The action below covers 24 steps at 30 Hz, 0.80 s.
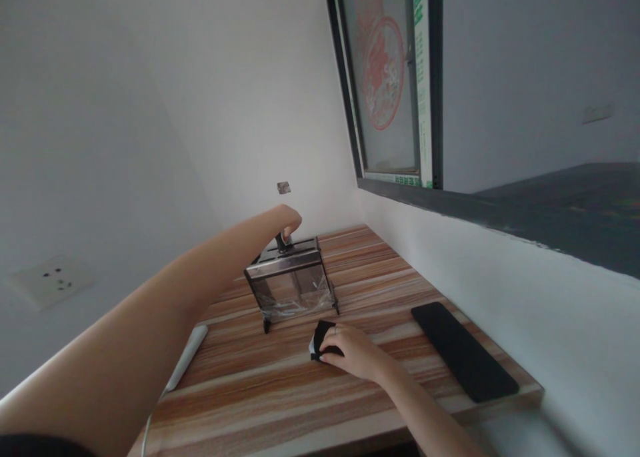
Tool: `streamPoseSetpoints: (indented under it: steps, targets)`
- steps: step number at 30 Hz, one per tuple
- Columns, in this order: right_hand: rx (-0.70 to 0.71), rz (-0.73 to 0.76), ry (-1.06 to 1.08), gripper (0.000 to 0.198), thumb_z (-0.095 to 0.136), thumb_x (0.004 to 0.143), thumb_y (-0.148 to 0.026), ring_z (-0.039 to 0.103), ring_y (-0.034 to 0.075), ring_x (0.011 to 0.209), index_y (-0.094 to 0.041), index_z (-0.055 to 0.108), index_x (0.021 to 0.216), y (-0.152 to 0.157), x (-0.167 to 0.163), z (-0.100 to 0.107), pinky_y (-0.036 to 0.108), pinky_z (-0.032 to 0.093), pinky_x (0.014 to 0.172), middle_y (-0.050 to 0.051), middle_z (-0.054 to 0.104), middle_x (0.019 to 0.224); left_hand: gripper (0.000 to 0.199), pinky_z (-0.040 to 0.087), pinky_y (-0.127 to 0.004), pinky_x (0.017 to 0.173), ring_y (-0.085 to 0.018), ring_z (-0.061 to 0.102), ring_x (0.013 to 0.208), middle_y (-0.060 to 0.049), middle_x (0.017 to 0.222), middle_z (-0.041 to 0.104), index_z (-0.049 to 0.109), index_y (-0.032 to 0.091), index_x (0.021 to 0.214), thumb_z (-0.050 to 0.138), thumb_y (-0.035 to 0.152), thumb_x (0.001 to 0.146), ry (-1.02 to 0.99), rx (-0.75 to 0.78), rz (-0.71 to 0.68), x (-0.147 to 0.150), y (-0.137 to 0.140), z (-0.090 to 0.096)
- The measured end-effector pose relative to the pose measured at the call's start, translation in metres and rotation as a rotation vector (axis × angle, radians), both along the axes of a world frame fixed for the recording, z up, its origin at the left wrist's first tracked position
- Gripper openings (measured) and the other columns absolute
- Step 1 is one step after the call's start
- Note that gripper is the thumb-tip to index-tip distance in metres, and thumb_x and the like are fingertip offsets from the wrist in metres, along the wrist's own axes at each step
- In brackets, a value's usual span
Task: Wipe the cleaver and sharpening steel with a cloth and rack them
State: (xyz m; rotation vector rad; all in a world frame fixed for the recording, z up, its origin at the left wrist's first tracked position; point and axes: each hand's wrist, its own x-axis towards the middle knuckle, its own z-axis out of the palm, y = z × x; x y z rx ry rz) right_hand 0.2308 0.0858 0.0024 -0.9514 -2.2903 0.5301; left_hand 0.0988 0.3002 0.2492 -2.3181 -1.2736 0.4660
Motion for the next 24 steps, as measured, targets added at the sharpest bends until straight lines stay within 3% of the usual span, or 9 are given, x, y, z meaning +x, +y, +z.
streamPoseSetpoints:
  steps: [8,15,24]
  targets:
    - [0.003,0.007,0.005,0.017,0.062,0.083,-0.029,0.062,0.02,0.096,-0.023,0.073,0.095,-0.001,0.001,0.001,0.028,0.043,0.086,0.003,0.072,0.1,0.038,0.048,-0.034,0.077,-0.024,0.063,0.08,-0.003,0.071,0.072,0.075,0.025,0.075,0.085,0.039,0.041,0.127,-0.01,0.197,0.006,-0.009,-0.002]
    - [0.005,0.01,0.003,0.016,0.062,0.083,-0.027,0.063,0.02,0.096,-0.024,0.073,0.095,0.0,0.0,-0.001,0.028,0.043,0.084,0.002,0.072,0.1,0.029,0.046,-0.048,0.082,-0.036,0.064,0.089,-0.011,0.079,0.073,0.073,0.018,0.061,0.086,0.014,0.035,0.19,0.027,0.307,0.016,-0.015,-0.008]
    - [0.0,0.003,-0.001,0.017,0.063,0.083,-0.028,0.062,0.02,0.096,-0.024,0.073,0.095,0.0,0.001,0.0,0.028,0.043,0.085,0.003,0.072,0.099,0.054,0.046,-0.048,0.083,-0.038,0.061,0.097,-0.008,0.087,0.073,0.075,0.028,0.079,0.09,0.019,0.027,0.152,0.015,0.277,0.016,-0.02,-0.007]
